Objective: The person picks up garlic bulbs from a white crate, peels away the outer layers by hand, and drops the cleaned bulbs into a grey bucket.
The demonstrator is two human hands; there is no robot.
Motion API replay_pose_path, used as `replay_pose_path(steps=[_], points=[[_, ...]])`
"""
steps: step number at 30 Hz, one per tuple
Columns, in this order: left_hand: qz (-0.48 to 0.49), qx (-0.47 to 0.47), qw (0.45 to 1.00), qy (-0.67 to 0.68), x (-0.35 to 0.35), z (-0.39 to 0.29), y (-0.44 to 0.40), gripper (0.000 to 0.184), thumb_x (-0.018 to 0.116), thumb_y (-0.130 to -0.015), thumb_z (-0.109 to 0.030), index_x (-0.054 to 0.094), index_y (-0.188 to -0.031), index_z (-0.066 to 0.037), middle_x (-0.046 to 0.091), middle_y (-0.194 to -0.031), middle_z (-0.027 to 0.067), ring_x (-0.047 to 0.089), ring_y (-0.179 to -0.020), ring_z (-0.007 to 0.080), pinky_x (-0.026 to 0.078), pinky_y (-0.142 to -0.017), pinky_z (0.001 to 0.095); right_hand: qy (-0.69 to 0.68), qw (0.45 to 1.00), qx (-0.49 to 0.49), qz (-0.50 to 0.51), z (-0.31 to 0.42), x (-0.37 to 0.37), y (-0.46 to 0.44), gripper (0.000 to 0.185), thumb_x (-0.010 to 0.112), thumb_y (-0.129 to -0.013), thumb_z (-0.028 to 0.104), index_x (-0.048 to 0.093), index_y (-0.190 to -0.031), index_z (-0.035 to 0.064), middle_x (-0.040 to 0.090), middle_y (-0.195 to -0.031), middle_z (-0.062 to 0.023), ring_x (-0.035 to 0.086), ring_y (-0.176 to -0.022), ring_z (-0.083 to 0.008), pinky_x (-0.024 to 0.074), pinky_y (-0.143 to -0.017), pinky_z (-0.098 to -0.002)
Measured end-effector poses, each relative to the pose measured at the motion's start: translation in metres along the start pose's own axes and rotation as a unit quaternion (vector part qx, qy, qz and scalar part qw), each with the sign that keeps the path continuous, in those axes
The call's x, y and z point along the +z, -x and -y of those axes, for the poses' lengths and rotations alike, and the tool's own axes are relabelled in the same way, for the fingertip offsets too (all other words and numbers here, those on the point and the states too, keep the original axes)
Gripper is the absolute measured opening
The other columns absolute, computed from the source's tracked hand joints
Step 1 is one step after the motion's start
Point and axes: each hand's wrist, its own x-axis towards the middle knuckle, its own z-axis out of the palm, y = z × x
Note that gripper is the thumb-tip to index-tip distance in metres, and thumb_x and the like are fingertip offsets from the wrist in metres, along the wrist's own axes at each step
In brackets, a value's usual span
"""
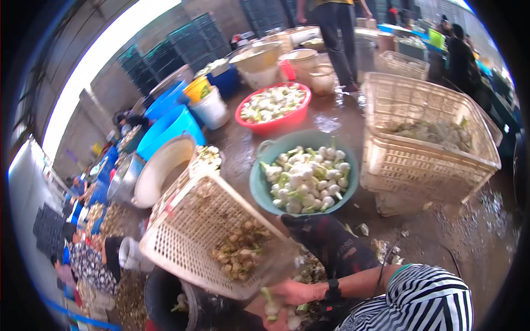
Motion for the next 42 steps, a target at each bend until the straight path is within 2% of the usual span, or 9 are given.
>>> replay_pose_path(steps=[4,7,11,16,23,32,36,39,42], points=[[0.036,-0.037,0.998,-0.047,-0.004,-0.011,0.001,0.044,0.067,-0.08,-0.006,0.048,-0.118,0.003,0.058,-0.105,0.0121,0.055,-0.091,0.0183,0.048,-0.072,0.0335,-0.055,0.998,0.012,0.002,0.021,-0.01,0.003,0.045,0.048,-0.082,0.008,0.045,-0.126,0.0,0.062,-0.096,-0.0231,0.062,-0.081,-0.0293,0.0465,-0.074,-0.0361],[0.039,0.019,0.992,-0.118,0.008,-0.021,0.005,0.04,0.065,-0.082,-0.007,0.049,-0.117,0.003,0.059,-0.101,0.0106,0.056,-0.088,0.018,0.048,-0.071,0.0324,-0.24,0.947,0.212,0.023,0.078,-0.025,0.01,0.05,0.044,-0.075,0.001,0.044,-0.125,-0.0028,0.062,-0.093,-0.0193,0.063,-0.076,-0.0253,0.0474,-0.072,-0.035],[0.043,0.105,0.98,-0.163,0.016,-0.024,0.013,0.034,0.059,-0.086,-0.012,0.05,-0.116,0.003,0.061,-0.091,0.0081,0.057,-0.081,0.0183,0.048,-0.069,0.0307,-0.116,0.984,0.119,0.07,0.028,-0.016,0.012,0.055,0.041,-0.068,-0.002,0.044,-0.122,-0.0066,0.062,-0.092,-0.0154,0.063,-0.07,-0.0217,0.0488,-0.069,-0.0341],[0.054,0.08,0.984,-0.153,0.016,-0.02,0.02,0.032,0.056,-0.087,-0.015,0.05,-0.114,0.002,0.061,-0.087,0.0075,0.057,-0.079,0.0186,0.048,-0.069,0.0303,-0.124,0.987,-0.06,0.087,-0.001,-0.015,0.017,0.056,0.042,-0.063,-0.003,0.048,-0.119,-0.0062,0.063,-0.094,-0.0171,0.059,-0.091,-0.0258,0.0464,-0.078,-0.037],[0.072,0.052,0.988,-0.128,0.016,-0.027,0.027,0.03,0.052,-0.089,-0.019,0.051,-0.113,0.001,0.061,-0.083,0.0066,0.058,-0.075,0.0192,0.048,-0.068,0.0299,0.053,0.991,0.096,0.074,0.021,-0.011,0.027,0.047,0.049,-0.063,0.001,0.05,-0.109,-0.0049,0.058,-0.087,-0.0263,0.055,-0.085,-0.0426,0.0438,-0.072,-0.0439],[0.297,-0.353,0.877,0.137,-0.048,-0.005,-0.008,0.029,0.041,-0.092,-0.033,0.054,-0.102,-0.009,0.059,-0.087,0.0077,0.059,-0.077,0.0215,0.052,-0.069,0.0331,-0.151,0.98,0.132,0.0,-0.014,0.003,0.027,0.038,0.049,-0.063,0.0,0.061,-0.098,-0.0031,0.06,-0.078,-0.0221,0.059,-0.072,-0.0344,0.0458,-0.068,-0.0393],[0.051,-0.164,0.984,0.054,0.007,-0.02,0.015,0.047,0.045,-0.09,-0.042,0.052,-0.113,-0.001,0.061,-0.097,0.0143,0.059,-0.086,0.0277,0.05,-0.073,0.0362,0.001,0.993,0.079,-0.086,0.005,-0.006,0.027,0.038,0.05,-0.064,-0.001,0.059,-0.101,-0.0019,0.06,-0.08,-0.0238,0.058,-0.076,-0.038,0.0453,-0.068,-0.0409],[0.12,0.134,0.932,-0.314,0.039,-0.06,0.045,0.046,0.045,-0.093,-0.033,0.049,-0.119,0.005,0.058,-0.108,0.0156,0.057,-0.095,0.0276,0.048,-0.076,0.0378,0.151,0.977,0.152,-0.013,0.019,-0.015,0.025,0.047,0.052,-0.065,0.0,0.056,-0.112,-0.0001,0.06,-0.087,-0.024,0.056,-0.086,-0.0409,0.0452,-0.074,-0.0434],[0.023,0.024,0.99,-0.135,0.038,-0.029,0.027,0.04,0.051,-0.091,-0.022,0.051,-0.116,0.009,0.06,-0.104,0.0179,0.057,-0.088,0.0243,0.048,-0.074,0.0364,0.126,0.989,0.056,-0.048,0.0,-0.004,0.023,0.035,0.055,-0.07,0.005,0.056,-0.106,0.001,0.059,-0.084,-0.0231,0.055,-0.078,-0.0361,0.0439,-0.068,-0.0436]])
